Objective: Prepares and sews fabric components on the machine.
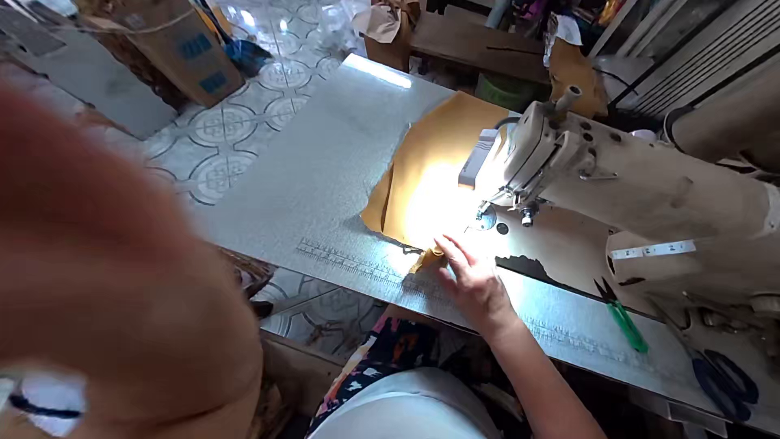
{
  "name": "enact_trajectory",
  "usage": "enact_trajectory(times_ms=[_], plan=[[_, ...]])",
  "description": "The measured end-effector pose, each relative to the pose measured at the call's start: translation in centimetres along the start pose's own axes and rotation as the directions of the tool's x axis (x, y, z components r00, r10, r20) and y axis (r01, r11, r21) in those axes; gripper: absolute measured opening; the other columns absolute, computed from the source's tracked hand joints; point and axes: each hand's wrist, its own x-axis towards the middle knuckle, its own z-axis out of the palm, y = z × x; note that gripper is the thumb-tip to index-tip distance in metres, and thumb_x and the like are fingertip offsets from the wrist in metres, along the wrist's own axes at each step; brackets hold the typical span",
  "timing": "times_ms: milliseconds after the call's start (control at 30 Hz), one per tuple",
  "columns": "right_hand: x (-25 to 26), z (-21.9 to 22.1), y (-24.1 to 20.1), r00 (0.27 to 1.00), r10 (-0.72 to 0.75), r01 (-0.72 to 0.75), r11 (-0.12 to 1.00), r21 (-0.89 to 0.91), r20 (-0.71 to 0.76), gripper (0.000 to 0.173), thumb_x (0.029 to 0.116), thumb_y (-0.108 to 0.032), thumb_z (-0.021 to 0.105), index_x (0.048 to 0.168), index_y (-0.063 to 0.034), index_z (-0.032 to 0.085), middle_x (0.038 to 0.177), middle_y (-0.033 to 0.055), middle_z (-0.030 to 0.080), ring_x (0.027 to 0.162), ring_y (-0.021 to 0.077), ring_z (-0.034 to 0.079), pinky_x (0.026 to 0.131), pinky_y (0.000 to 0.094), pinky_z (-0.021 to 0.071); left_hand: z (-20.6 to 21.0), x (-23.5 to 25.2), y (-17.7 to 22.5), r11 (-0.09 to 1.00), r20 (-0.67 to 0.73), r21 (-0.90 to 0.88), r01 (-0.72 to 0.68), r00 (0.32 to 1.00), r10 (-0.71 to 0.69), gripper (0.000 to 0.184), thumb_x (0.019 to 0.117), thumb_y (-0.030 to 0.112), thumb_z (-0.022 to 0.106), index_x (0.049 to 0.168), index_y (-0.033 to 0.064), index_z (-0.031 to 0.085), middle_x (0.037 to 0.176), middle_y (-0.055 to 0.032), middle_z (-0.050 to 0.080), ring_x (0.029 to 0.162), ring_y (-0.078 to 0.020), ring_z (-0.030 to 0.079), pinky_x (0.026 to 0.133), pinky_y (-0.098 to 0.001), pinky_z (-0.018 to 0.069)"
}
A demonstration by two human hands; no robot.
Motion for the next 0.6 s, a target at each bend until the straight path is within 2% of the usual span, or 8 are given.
enact_trajectory(times_ms=[67,100,200,300,367,467,533,600], plan=[[0.2,0.9,-0.4,0.999,-0.011,0.010,1.000,-0.026,-0.047,0.021,0.0995,-0.017,0.063,0.115,-0.0119,0.077,0.112,0.0091,0.076,0.102,0.0247,0.074,0.089,0.0408,0.0592,9.4,6.0,3.2,0.879,0.213,-0.477,-0.019,0.967,0.136,0.019,0.1075,0.015,0.045,0.113,0.0022,0.059,0.108,-0.0001,0.066,0.104,-0.0080,0.064,0.098,-0.0317,0.0520],[-0.2,0.9,-0.5,0.998,-0.015,0.012,0.999,-0.044,-0.068,0.017,0.0977,-0.014,0.063,0.105,-0.0113,0.079,0.104,0.0085,0.077,0.096,0.0238,0.074,0.086,0.0388,0.0597,13.2,6.5,2.8,0.848,0.354,-0.527,-0.050,0.894,0.273,0.023,0.1073,0.016,0.046,0.111,0.0018,0.065,0.112,-0.0036,0.071,0.109,-0.0119,0.067,0.101,-0.0356,0.0538],[-2.0,0.3,-0.7,0.999,-0.002,-0.001,0.998,-0.061,-0.051,0.017,0.0970,-0.010,0.063,0.100,-0.0116,0.080,0.103,0.0071,0.078,0.098,0.0210,0.075,0.088,0.0343,0.0602,19.6,2.0,-1.1,0.927,0.766,-0.304,-0.220,0.522,0.375,0.029,0.1035,0.014,0.053,0.121,-0.0017,0.070,0.131,-0.0171,0.067,0.129,-0.0290,0.061,0.113,-0.0443,0.0454],[-3.6,-0.4,-1.0,0.999,0.010,-0.012,0.998,-0.064,-0.032,0.020,0.0995,-0.010,0.061,0.105,-0.0131,0.080,0.111,0.0059,0.078,0.108,0.0198,0.074,0.092,0.0318,0.0590,19.7,-2.2,-3.4,0.944,0.933,-0.015,-0.331,0.335,0.132,0.051,0.1079,0.037,0.044,0.150,0.0094,0.052,0.161,-0.0104,0.042,0.153,-0.0360,0.031,0.123,-0.0596,0.0239],[-4.4,-0.7,-1.3,1.000,0.009,-0.011,0.998,-0.057,-0.030,0.020,0.1002,-0.011,0.061,0.106,-0.0135,0.079,0.113,0.0060,0.078,0.111,0.0199,0.073,0.094,0.0315,0.0586,18.1,-2.9,-2.6,0.932,0.959,0.136,-0.337,0.281,-0.038,0.060,0.1090,0.043,0.039,0.159,0.0089,0.038,0.170,-0.0091,0.026,0.158,-0.0363,0.018,0.123,-0.0632,0.0171],[-5.1,-0.7,-1.5,1.000,0.008,-0.009,1.000,-0.014,-0.015,0.020,0.1020,-0.014,0.060,0.110,-0.0141,0.078,0.115,0.0061,0.077,0.114,0.0202,0.071,0.095,0.0327,0.0580,16.4,-2.3,-0.8,0.898,0.951,0.269,-0.349,0.242,-0.191,0.062,0.1080,0.044,0.045,0.159,0.0103,0.038,0.169,-0.0130,0.027,0.155,-0.0426,0.021,0.118,-0.0697,0.0218],[-5.1,-0.7,-1.5,1.000,-0.001,0.001,1.000,-0.001,-0.021,0.019,0.1017,-0.014,0.061,0.109,-0.0142,0.078,0.114,0.0062,0.077,0.114,0.0203,0.072,0.095,0.0323,0.0582,16.5,-2.1,0.1,0.913,0.952,0.208,-0.350,0.287,-0.106,0.057,0.1075,0.039,0.049,0.157,0.0130,0.043,0.164,-0.0134,0.037,0.152,-0.0425,0.029,0.117,-0.0741,0.0209],[-5.1,-0.6,-1.4,1.000,-0.011,0.011,1.000,0.001,-0.027,0.019,0.1015,-0.013,0.061,0.109,-0.0140,0.079,0.113,0.0065,0.077,0.113,0.0201,0.072,0.095,0.0321,0.0580,18.1,-2.6,0.5,0.933,0.915,-0.015,-0.360,0.370,0.158,0.046,0.1082,0.029,0.046,0.151,0.0140,0.052,0.157,-0.0092,0.049,0.150,-0.0334,0.038,0.121,-0.0669,0.0226]])
